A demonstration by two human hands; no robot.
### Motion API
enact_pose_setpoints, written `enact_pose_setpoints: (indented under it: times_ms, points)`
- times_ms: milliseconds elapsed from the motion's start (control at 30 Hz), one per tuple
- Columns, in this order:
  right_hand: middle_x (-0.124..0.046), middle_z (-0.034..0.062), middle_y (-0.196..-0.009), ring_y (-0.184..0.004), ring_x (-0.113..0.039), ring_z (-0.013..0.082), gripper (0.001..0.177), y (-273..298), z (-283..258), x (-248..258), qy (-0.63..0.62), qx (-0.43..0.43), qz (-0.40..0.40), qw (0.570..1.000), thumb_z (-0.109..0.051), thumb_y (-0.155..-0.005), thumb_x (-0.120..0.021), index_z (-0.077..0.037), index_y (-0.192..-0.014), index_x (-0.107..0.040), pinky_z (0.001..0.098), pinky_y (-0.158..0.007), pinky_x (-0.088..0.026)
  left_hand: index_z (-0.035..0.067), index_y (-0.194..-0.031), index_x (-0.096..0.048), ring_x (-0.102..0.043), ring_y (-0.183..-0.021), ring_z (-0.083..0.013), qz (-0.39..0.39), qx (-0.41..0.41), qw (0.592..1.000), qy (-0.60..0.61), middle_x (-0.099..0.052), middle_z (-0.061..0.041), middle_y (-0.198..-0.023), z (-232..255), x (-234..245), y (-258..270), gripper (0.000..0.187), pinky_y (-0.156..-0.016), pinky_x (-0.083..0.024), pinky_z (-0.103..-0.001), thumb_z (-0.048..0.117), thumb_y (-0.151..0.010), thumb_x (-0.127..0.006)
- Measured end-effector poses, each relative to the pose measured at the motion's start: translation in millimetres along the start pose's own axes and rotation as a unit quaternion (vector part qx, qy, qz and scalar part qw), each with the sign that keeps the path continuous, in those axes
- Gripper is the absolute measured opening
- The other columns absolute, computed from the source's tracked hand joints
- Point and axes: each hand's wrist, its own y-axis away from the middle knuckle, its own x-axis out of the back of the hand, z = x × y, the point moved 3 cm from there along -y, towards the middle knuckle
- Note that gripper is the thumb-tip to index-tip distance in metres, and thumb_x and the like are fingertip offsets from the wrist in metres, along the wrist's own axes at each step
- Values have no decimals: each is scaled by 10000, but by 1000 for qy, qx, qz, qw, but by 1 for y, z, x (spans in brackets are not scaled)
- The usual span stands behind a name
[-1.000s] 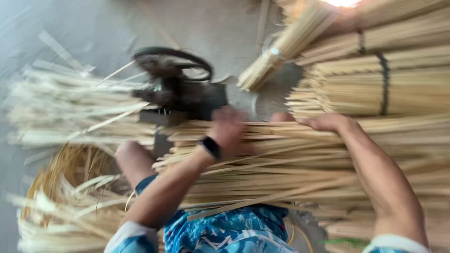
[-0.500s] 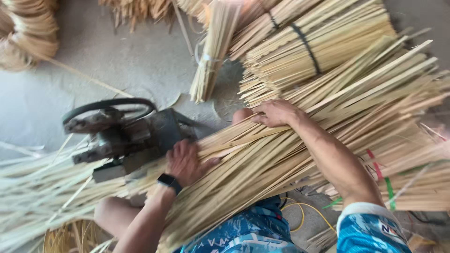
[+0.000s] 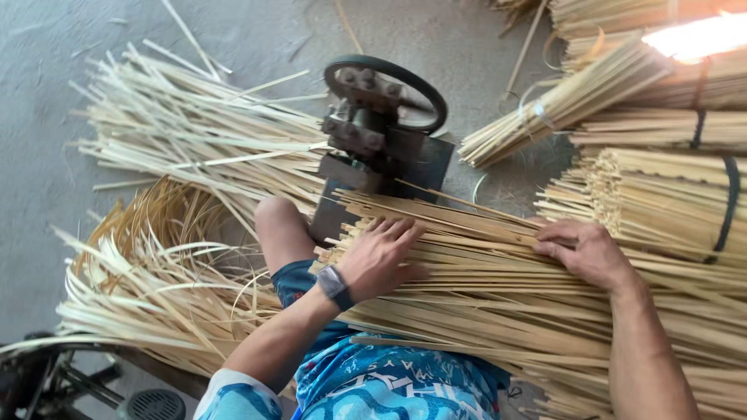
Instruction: The person sits on the floor and feeds long bamboo strips into a powered splitting machine. The strips are processed one at a time, and the resulting thinner strips are collected in a growing pile on the floor.
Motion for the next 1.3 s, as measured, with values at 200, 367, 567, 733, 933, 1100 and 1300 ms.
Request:
enact_pose_setpoints:
  times_ms: [200,367,567,733,933,1100,1300]
  points:
    - [-812,48,-971,-899,-766,203,195,21,10,6,113,-77,5,991,-302,-857,-748,-155,-978,-791,399,-793,-654,75,-1121,-739,-721,-901,-275,166,119,975,82,-756,-121,-992,-45,51,73,314,-827,-563,-391,285,-899,-815]
    - [-780,24,-950,-777,-683,201,276,48,28,29,143,-130,-22,981,-396,-948,-673,-236,-1129,-805,390,-618,-628,123,-1086,-763,-761,-828,-151,273,341,888,143,-780,-53,-971,-151,36,104,246,-763,-633,-332,304,-919,-770]
    - [-752,83,-792,-632,-632,159,466,66,35,61,162,-138,148,966,-558,-960,-635,-157,-1124,-806,340,-494,-538,55,-1372,-642,-615,-1187,-359,236,213,935,-159,-718,-146,-1242,-292,-3,51,557,-995,-511,-496,208,-840,-702]
    - [-757,168,-812,-587,-638,366,507,79,47,45,152,-263,150,941,-544,-1017,-622,-139,-1250,-818,512,-495,-531,245,-1331,-672,-618,-1157,-263,-38,280,952,-119,-739,-54,-1193,-371,-68,4,313,-1022,-472,-495,227,-1046,-542]
    - [-766,145,-968,-970,-716,223,531,105,57,37,176,-83,163,967,-568,-1097,-523,-109,-1103,-792,416,-921,-581,122,-1159,-722,-619,-1193,-279,-152,356,895,-222,-750,-135,-1151,-437,-78,47,270,-972,-533,-433,218,-1080,-481]
    - [-742,127,-902,-850,-717,223,483,78,82,36,172,-162,170,957,-542,-1085,-598,-105,-1134,-795,388,-807,-582,76,-1207,-739,-655,-1135,-396,42,497,851,-164,-719,-222,-1246,-433,-72,68,350,-913,-548,-494,147,-903,-582]
    - [-725,91,-877,-790,-702,209,422,69,57,41,276,-75,231,930,-515,-1107,-687,-111,-1152,-801,335,-731,-561,57,-1297,-675,-693,-1109,-308,135,499,849,106,-719,-180,-1214,-379,-52,56,566,-969,-547,-429,395,-864,-811]
